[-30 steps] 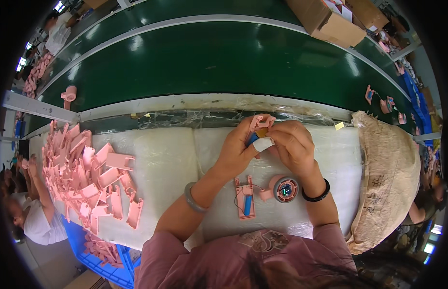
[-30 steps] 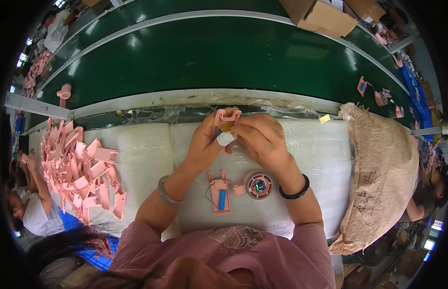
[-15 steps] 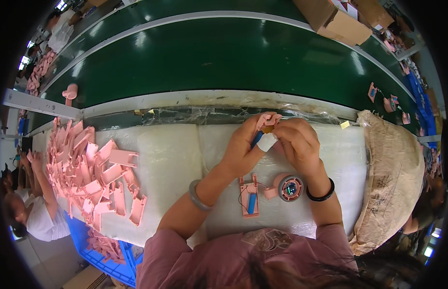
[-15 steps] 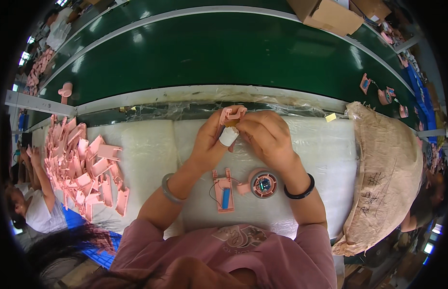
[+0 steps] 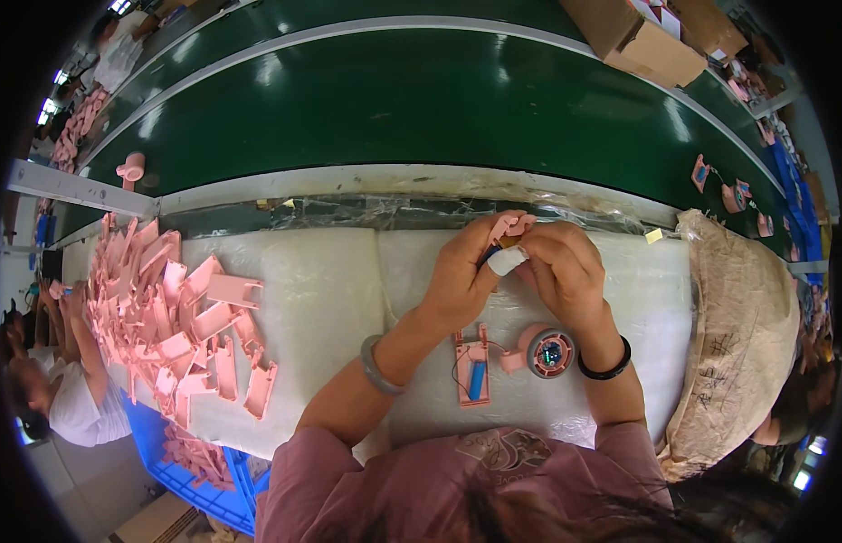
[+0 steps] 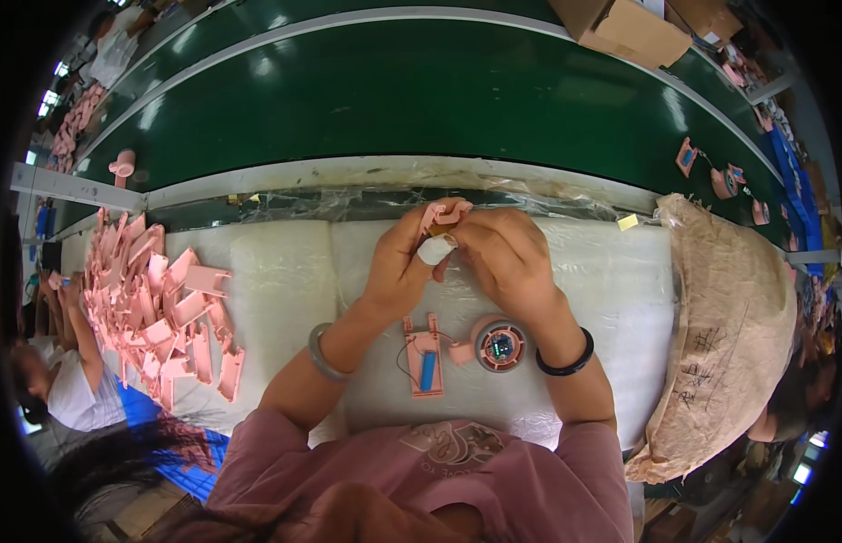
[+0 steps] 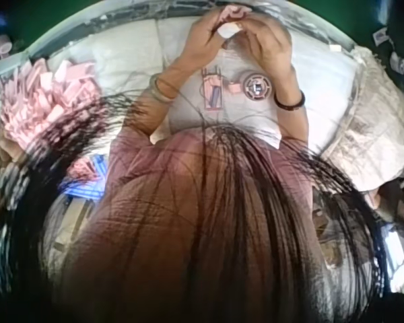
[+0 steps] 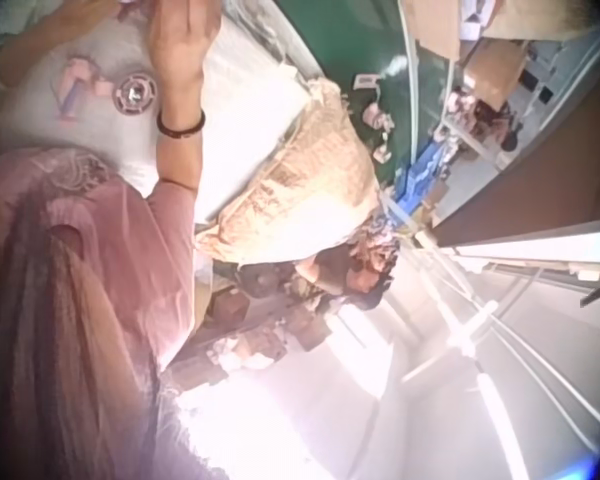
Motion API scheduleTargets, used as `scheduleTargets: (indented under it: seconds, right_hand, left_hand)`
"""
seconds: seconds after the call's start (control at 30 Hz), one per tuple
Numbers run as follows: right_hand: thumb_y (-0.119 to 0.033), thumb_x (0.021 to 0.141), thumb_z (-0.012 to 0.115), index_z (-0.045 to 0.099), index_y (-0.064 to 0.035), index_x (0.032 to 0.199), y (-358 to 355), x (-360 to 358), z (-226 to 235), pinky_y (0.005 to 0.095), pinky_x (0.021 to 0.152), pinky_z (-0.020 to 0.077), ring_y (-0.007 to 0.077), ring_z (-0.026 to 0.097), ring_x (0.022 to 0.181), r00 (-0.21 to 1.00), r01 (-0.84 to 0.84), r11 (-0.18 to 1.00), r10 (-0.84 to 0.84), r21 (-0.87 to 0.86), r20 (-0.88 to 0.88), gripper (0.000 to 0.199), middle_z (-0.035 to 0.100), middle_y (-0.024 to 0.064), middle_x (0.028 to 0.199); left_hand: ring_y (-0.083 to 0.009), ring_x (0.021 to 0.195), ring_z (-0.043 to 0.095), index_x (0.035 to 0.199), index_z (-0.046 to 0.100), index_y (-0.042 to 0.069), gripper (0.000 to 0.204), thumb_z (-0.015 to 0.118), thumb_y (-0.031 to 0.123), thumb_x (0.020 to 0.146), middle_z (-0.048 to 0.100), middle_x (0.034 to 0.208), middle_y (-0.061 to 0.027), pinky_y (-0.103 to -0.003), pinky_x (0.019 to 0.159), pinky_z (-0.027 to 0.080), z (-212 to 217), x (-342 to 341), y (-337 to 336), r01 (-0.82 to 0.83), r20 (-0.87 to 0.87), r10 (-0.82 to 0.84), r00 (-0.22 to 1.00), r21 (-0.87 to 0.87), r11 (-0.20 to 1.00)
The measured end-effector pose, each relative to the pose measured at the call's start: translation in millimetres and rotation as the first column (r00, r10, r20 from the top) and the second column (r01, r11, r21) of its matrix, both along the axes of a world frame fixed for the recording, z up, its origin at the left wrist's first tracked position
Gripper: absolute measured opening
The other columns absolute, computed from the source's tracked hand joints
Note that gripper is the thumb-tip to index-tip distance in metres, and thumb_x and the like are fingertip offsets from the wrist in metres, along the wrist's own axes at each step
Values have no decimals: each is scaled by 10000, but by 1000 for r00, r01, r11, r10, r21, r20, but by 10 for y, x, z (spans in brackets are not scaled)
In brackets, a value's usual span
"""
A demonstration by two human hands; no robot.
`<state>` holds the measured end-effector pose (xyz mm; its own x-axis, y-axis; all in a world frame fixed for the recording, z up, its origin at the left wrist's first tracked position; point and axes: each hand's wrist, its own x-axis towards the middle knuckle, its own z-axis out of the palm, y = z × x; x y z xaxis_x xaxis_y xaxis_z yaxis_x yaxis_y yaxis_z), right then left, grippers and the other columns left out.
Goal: The person assembles small handheld fans by applying adhesive tape to plastic handle casings, connecting fan heads to the casings, and placing the assembled parts onto the conveyor belt.
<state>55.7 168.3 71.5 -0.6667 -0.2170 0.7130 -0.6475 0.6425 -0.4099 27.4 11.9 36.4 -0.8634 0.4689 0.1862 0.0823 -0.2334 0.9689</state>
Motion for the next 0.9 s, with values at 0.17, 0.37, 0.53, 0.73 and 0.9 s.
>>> scheduleTargets:
  seconds: [0.17,0.37,0.53,0.73,0.9]
  right_hand:
    - [73,629,666,610,-19,887,1,5,-13,343,651,486,266,602,729,1000,-5,1000,5,-13,17,280,618,104,862]
    - [81,640,669,609,-14,899,-30,17,74,344,639,494,257,605,731,1000,25,999,-25,34,12,283,610,96,861]
    - [53,654,696,618,-16,899,-6,7,21,347,631,497,255,604,725,999,33,997,-31,68,-32,267,603,92,850]
    - [39,656,706,620,-19,881,-12,18,-8,341,624,494,256,600,717,999,50,998,-50,27,-15,247,594,92,832]
    - [39,653,703,620,-22,883,11,-1,-14,339,619,491,260,597,717,999,45,997,-43,56,-28,253,592,92,828]
  left_hand:
    - [-107,751,583,1209,524,34,324,558,139,904,629,1071,-61,-216,568,459,-4,0,4,-12,-6,12,1000,-10,1000]
    - [-96,690,573,1194,540,39,319,568,170,905,635,996,-62,-219,522,446,2,13,-7,-9,4,9,1000,-58,998]
    - [-59,610,514,1207,527,26,313,534,161,925,603,888,-31,-201,491,414,-11,15,33,0,-55,-2,998,-43,999]
    - [-83,612,553,1222,507,40,347,552,203,918,627,936,-70,-225,485,436,9,13,5,27,0,-27,1000,-43,999]
    - [-37,584,474,1235,490,5,322,485,138,942,558,809,-9,-189,486,396,-15,13,24,13,-35,-14,999,-21,1000]
